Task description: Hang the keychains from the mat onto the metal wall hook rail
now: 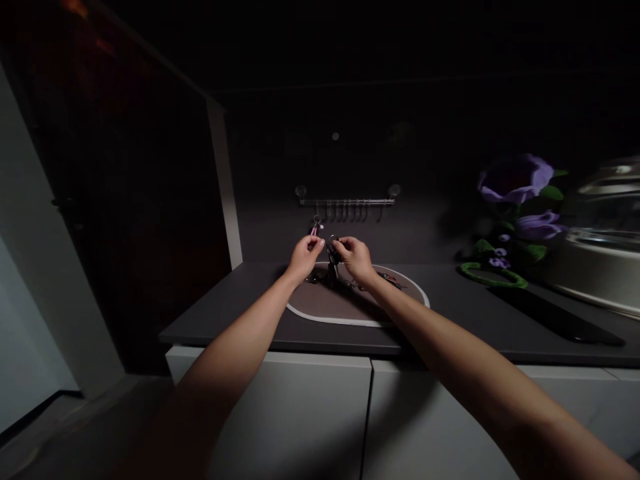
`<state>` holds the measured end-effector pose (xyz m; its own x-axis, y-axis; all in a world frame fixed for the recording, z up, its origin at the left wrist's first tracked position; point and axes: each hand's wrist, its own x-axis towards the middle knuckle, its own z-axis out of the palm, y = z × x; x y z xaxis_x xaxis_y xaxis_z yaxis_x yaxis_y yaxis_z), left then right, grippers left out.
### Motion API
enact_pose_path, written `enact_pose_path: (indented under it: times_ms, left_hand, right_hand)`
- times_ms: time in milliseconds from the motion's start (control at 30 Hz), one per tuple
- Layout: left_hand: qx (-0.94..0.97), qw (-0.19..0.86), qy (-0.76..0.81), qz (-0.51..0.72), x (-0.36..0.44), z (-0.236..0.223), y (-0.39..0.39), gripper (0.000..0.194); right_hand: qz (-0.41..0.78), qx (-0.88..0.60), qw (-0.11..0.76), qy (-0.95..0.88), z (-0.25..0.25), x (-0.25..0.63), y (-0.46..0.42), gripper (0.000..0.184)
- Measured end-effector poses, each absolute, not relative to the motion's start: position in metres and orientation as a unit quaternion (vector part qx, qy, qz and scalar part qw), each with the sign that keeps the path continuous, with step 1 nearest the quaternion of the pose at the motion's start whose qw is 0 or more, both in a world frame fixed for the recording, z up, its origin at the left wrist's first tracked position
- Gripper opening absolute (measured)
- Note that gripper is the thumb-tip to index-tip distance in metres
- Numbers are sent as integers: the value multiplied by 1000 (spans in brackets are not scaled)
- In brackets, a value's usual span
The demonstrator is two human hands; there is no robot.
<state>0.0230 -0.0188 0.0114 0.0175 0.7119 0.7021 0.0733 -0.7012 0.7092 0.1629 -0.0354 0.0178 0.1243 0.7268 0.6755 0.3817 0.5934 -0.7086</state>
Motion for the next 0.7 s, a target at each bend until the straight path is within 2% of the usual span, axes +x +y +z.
enact_pose_path:
  times_ms: [133,367,700]
  left_hand:
    - [608,273,335,666,20,14,-17,18]
    - [585,211,413,666,15,12,-10,18]
    - [573,223,423,665,13,11,-5,17]
  right_hand:
    - [135,-463,626,-612,38,163,-21,37]
    - [75,-542,606,-577,69,155,14,27]
    - [29,-567,600,-564,83,141,38,28]
